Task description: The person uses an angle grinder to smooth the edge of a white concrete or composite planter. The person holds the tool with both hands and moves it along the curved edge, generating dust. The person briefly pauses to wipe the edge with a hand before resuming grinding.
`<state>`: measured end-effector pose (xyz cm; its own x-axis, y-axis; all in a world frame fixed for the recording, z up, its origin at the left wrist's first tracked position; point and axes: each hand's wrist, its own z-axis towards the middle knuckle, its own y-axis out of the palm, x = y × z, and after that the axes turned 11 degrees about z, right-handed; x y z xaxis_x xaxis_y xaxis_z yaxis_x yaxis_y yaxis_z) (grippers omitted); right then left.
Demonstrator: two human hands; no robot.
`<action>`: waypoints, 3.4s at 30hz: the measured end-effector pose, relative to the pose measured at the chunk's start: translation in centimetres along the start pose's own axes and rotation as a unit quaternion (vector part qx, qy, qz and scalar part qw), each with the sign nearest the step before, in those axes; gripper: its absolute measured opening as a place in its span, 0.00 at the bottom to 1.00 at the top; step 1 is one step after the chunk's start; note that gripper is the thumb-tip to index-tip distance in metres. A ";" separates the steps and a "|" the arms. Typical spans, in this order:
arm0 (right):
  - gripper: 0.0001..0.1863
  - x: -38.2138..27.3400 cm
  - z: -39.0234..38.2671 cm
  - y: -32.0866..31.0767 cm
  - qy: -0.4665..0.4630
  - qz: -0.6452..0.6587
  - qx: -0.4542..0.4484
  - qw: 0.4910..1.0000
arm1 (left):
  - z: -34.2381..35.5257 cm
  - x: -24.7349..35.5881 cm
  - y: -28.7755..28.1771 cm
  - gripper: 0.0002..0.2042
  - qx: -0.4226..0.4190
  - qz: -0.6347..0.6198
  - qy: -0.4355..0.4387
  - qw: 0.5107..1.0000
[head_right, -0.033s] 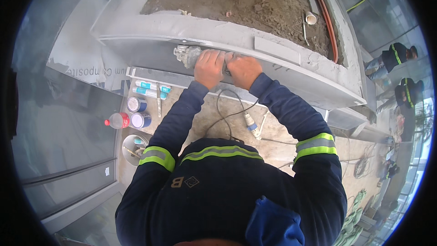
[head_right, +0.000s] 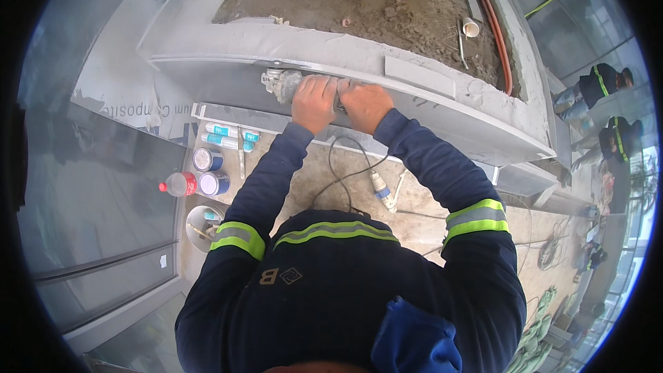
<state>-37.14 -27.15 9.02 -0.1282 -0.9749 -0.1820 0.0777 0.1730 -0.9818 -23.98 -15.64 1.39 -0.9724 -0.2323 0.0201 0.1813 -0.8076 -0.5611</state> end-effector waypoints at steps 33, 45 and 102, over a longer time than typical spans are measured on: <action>0.18 0.3 -5.7 -4.1 0.033 -0.021 0.000 0.999 | 1.5 5.5 -0.1 0.20 0.022 -0.029 0.012 0.999; 0.23 0.9 -2.4 -1.4 0.022 -0.019 -0.014 0.999 | 0.5 2.6 0.4 0.16 0.012 -0.003 0.005 1.000; 0.26 0.8 0.1 0.3 -0.005 -0.032 -0.006 0.999 | -0.8 0.5 0.8 0.14 -0.003 0.003 -0.019 1.000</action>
<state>-37.10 -27.94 8.62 -0.1234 -0.9854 -0.1175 0.0578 0.1111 -0.9921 -24.45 -16.02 0.30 -0.9650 -0.2578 0.0473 0.1865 -0.8023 -0.5670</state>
